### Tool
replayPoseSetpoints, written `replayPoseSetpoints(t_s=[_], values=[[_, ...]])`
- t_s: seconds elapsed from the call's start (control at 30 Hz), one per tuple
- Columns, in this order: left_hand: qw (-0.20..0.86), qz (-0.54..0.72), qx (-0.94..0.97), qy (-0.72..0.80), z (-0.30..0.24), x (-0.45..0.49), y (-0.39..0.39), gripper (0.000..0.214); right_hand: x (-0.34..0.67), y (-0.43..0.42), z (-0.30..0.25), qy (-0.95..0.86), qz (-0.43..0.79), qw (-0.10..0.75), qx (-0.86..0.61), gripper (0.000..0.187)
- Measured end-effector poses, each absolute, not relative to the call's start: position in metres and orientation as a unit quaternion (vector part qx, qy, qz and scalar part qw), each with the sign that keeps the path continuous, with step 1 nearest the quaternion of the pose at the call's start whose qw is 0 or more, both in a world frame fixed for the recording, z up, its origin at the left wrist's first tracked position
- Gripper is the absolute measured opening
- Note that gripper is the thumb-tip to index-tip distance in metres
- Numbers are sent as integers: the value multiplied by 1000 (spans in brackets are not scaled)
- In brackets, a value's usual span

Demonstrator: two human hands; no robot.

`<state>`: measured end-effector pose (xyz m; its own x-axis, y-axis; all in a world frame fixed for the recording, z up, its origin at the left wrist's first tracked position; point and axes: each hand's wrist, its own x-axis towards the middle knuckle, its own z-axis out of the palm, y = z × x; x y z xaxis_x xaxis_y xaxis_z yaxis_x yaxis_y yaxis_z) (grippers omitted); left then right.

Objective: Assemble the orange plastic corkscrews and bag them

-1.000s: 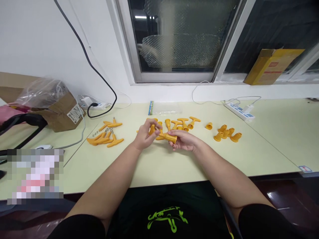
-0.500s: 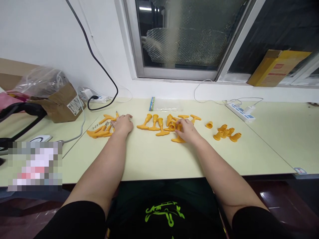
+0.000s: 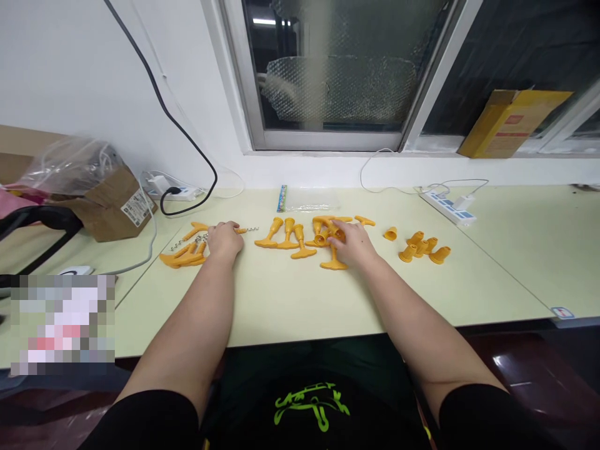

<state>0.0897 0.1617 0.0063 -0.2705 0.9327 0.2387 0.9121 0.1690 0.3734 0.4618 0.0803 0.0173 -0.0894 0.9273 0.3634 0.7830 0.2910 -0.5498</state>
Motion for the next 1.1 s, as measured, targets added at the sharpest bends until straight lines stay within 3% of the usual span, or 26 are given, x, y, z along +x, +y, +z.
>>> replayPoseSetpoints(t_s=[0.17, 0.27, 0.37, 0.5, 0.67, 0.8, 0.97, 1.03, 1.1], values=[[33, 261, 589, 764, 14, 91, 158, 25, 472, 82, 21, -717, 72, 327, -611, 59], [30, 306, 579, 755, 23, 97, 153, 29, 492, 85, 30, -617, 30, 352, -703, 55], [52, 394, 601, 693, 30, 109, 145, 29, 513, 90, 33, -526, 23, 320, -787, 59], [178, 503, 613, 582, 36, 131, 133, 29, 529, 97, 26, -482, 74, 252, -836, 60], [335, 568, 567, 493, 34, 156, 127, 32, 540, 106, 11, -497, 129, 218, -830, 43], [455, 576, 507, 451, 27, 171, 128, 37, 548, 110, 4, -470, 119, 279, -829, 31], [547, 559, 457, 424, 24, 184, 122, 48, 534, 107, 14, -501, 118, 506, -692, 20], [569, 552, 451, 410, 25, 187, 118, 51, 517, 103, 19, -534, 181, 565, -602, 23], [582, 541, 462, 394, 27, 190, 113, 54, 498, 98, 22, -569, 289, 573, -514, 28]])
